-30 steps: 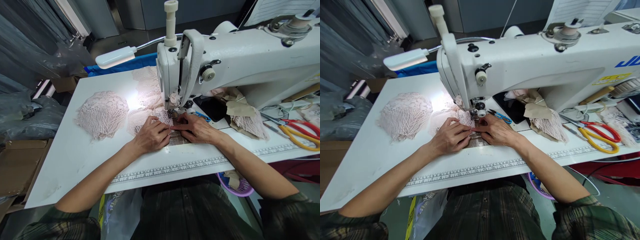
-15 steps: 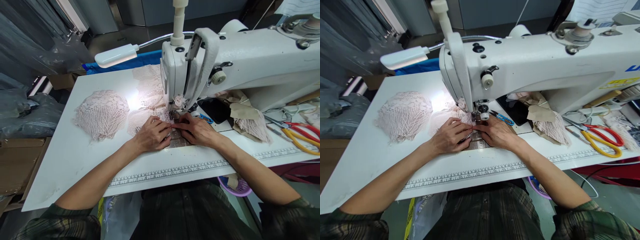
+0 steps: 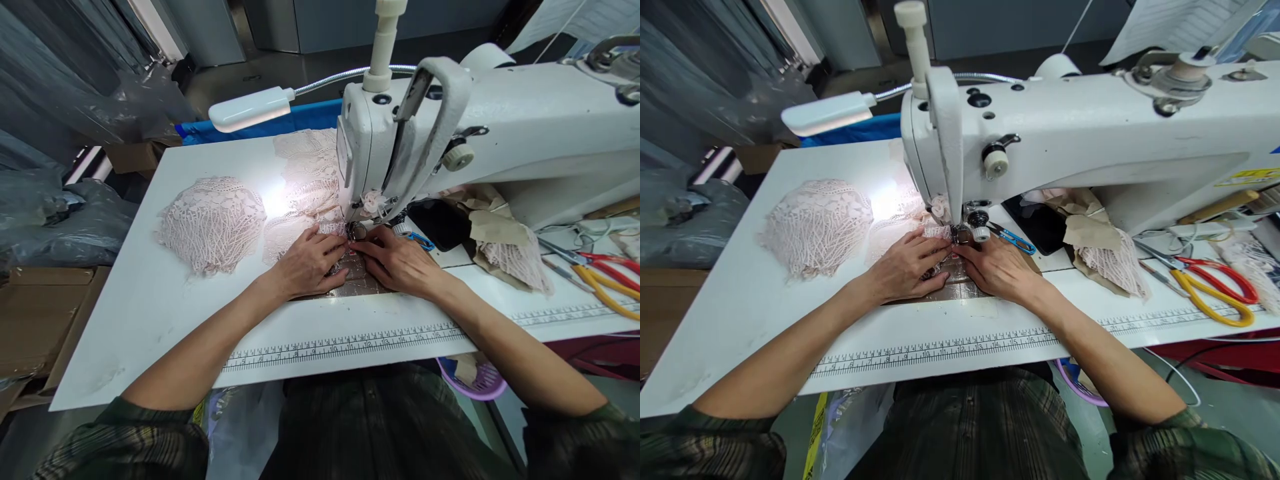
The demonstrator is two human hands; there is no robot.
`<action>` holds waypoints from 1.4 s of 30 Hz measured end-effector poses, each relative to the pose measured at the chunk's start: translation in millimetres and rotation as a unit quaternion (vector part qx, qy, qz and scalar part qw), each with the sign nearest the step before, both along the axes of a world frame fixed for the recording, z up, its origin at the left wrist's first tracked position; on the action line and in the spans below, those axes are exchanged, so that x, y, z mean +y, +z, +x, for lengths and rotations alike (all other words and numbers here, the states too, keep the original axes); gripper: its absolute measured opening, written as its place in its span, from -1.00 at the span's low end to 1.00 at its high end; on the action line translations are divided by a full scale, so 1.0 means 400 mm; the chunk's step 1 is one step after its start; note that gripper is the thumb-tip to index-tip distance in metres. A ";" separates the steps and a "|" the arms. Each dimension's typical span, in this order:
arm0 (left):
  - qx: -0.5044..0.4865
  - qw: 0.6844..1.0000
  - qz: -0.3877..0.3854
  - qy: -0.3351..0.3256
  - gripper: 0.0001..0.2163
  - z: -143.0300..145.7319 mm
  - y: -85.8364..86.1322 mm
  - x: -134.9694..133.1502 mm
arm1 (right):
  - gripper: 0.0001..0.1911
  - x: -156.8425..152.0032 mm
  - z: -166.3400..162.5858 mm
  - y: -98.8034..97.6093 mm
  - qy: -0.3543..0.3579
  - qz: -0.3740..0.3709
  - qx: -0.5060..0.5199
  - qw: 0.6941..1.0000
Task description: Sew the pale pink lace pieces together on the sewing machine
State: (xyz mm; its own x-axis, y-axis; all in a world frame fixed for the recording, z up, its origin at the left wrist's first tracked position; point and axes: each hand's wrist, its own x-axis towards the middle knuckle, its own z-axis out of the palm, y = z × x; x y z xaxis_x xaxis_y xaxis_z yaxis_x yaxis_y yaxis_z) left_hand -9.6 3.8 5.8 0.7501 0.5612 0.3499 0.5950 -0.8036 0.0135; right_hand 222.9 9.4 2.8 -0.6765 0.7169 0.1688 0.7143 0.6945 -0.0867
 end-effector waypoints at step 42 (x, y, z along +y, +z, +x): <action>-0.151 0.968 -0.201 0.011 -0.80 -0.034 0.013 0.153 | -0.73 0.023 0.031 -0.037 -0.095 -0.064 0.216 0.970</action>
State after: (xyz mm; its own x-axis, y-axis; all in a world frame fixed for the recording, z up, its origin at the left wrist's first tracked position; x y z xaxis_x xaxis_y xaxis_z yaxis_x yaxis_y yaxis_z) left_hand -23.1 65.0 10.9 0.6336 0.7128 0.3008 0.5327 -0.6838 0.4986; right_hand 235.4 18.6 -11.9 -0.4153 0.8556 0.3089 0.7065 0.5173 -0.4830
